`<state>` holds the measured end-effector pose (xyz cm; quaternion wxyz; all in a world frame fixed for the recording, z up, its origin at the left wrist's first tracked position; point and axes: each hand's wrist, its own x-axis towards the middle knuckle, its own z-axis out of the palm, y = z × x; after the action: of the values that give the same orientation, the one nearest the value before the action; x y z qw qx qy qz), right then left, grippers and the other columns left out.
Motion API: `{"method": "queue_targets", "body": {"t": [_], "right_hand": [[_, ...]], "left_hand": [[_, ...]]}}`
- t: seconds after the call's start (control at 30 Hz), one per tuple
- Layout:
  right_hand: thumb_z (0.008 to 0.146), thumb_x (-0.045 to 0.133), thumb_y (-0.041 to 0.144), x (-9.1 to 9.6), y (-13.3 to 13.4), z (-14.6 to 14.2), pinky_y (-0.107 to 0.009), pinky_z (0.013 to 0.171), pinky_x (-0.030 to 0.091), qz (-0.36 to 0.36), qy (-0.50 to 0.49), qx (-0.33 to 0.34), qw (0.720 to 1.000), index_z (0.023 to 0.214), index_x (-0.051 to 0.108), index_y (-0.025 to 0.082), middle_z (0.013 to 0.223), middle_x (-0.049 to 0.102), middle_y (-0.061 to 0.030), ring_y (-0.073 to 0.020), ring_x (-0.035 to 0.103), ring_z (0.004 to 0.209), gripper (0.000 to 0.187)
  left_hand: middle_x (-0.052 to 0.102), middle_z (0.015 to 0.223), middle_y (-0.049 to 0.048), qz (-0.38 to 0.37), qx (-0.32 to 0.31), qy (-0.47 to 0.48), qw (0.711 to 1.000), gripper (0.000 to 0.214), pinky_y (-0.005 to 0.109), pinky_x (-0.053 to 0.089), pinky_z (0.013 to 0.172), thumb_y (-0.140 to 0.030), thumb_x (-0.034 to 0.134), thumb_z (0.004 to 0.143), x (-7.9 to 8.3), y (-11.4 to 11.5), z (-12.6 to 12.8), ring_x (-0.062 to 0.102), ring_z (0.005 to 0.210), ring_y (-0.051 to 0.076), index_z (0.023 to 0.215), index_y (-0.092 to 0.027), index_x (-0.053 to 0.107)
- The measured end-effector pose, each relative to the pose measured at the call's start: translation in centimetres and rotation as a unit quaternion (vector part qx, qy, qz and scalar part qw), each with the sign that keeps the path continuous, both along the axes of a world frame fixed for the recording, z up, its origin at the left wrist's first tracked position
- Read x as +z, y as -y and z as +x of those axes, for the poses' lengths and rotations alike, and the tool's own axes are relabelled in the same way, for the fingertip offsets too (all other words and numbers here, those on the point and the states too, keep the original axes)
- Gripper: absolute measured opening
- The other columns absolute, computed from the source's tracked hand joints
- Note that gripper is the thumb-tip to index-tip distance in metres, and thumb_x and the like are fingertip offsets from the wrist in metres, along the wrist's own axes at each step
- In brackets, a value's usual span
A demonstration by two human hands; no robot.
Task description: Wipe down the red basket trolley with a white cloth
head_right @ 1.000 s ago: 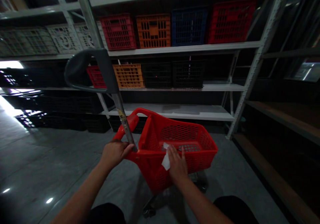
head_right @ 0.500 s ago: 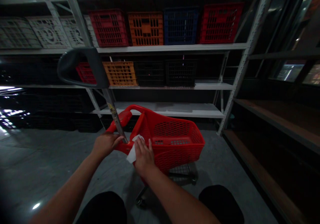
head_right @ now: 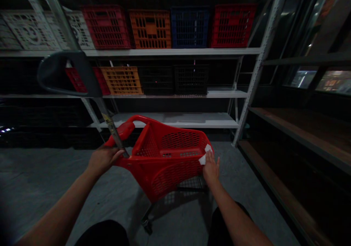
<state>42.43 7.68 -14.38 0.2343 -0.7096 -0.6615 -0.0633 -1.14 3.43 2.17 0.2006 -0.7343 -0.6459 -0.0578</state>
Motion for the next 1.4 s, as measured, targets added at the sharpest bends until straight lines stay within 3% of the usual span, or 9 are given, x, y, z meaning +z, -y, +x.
{"method": "queue_targets", "body": {"t": [0.27,0.4,0.53,0.73,0.9,1.1,1.2,1.3,1.4], "right_hand": [[0.067,0.037,0.001,5.7,4.0,-20.2,-0.043,0.108,0.012,0.053,-0.125,0.322,0.937,0.135,0.032,0.009,0.140,0.033,-0.0099,-0.0181,0.024,0.131,0.068],[0.071,0.043,0.009,8.7,4.8,-24.5,-0.043,0.109,0.008,0.060,-0.123,0.397,0.908,0.137,0.025,0.009,0.142,0.028,-0.0101,-0.0185,0.019,0.133,0.069],[0.074,0.039,0.007,7.2,3.6,-19.9,-0.046,0.108,-0.001,0.059,-0.064,0.380,0.921,0.137,0.026,0.014,0.142,0.029,-0.0083,-0.0160,0.018,0.133,0.064],[0.071,0.034,-0.001,1.7,1.1,-5.8,-0.050,0.106,-0.007,0.059,0.016,0.201,0.978,0.133,0.035,0.017,0.139,0.035,-0.0071,-0.0159,0.024,0.131,0.064],[0.071,0.031,-0.002,-0.1,0.2,2.3,-0.050,0.106,-0.003,0.004,0.049,0.050,0.998,0.135,0.032,0.015,0.140,0.033,-0.0093,-0.0172,0.028,0.130,0.066],[0.075,0.028,0.002,-0.1,0.4,4.9,-0.052,0.105,0.003,-0.029,0.036,-0.037,0.998,0.133,0.036,0.012,0.140,0.033,-0.0100,-0.0201,0.024,0.131,0.059],[0.073,0.031,0.003,0.4,1.3,5.0,-0.049,0.104,0.018,-0.010,-0.030,-0.048,0.998,0.131,0.040,0.012,0.135,0.041,-0.0103,-0.0227,0.036,0.125,0.059],[0.072,0.035,0.008,0.9,2.9,4.1,-0.036,0.094,0.038,0.006,-0.145,0.018,0.989,0.124,0.049,0.014,0.124,0.054,-0.0107,-0.0222,0.054,0.109,0.055],[0.070,0.040,0.011,1.6,4.8,1.6,-0.034,0.088,0.043,0.008,-0.277,0.145,0.950,0.110,0.060,0.015,0.109,0.063,-0.0098,-0.0220,0.059,0.099,0.046]], "left_hand": [[0.068,0.074,0.0088,0.006,-0.013,-0.011,1.000,0.064,0.030,0.038,0.064,-0.056,0.015,0.085,-0.1,-0.6,0.6,0.061,0.073,0.022,0.081,-0.020,0.069],[0.068,0.076,0.0084,0.003,-0.029,-0.013,0.999,0.063,0.031,0.039,0.069,-0.055,0.016,0.085,-0.1,-0.9,0.6,0.060,0.076,0.022,0.083,-0.021,0.069],[0.069,0.079,0.0072,-0.004,-0.035,-0.004,0.999,0.061,0.031,0.039,0.071,-0.054,0.017,0.085,0.0,-1.4,0.4,0.060,0.079,0.023,0.085,-0.022,0.069],[0.068,0.075,0.0086,-0.004,-0.033,0.003,0.999,0.062,0.033,0.039,0.072,-0.055,0.019,0.084,0.0,-2.2,0.1,0.060,0.075,0.023,0.084,-0.020,0.069],[0.068,0.075,0.0087,0.002,-0.033,0.000,0.999,0.062,0.034,0.039,0.071,-0.055,0.017,0.084,-0.1,-2.5,0.1,0.059,0.077,0.025,0.082,-0.021,0.069],[0.067,0.075,0.0094,0.002,-0.035,0.033,0.999,0.059,0.035,0.039,0.072,-0.056,0.022,0.083,0.3,-2.0,0.4,0.059,0.078,0.025,0.080,-0.019,0.068],[0.067,0.089,0.0102,0.064,-0.036,0.068,0.995,0.050,0.039,0.036,0.085,-0.056,0.032,0.081,0.0,-1.5,0.7,0.056,0.091,0.027,0.089,-0.019,0.065],[0.058,0.112,0.0125,0.169,-0.030,0.126,0.977,0.048,0.043,0.032,0.094,-0.055,0.043,0.076,-1.0,-0.6,1.2,0.048,0.108,0.029,0.104,-0.018,0.055],[0.044,0.127,0.0144,0.249,-0.052,0.200,0.946,0.054,0.043,0.032,0.098,-0.051,0.049,0.075,-2.6,1.2,2.4,0.040,0.118,0.028,0.117,-0.017,0.043]]}}
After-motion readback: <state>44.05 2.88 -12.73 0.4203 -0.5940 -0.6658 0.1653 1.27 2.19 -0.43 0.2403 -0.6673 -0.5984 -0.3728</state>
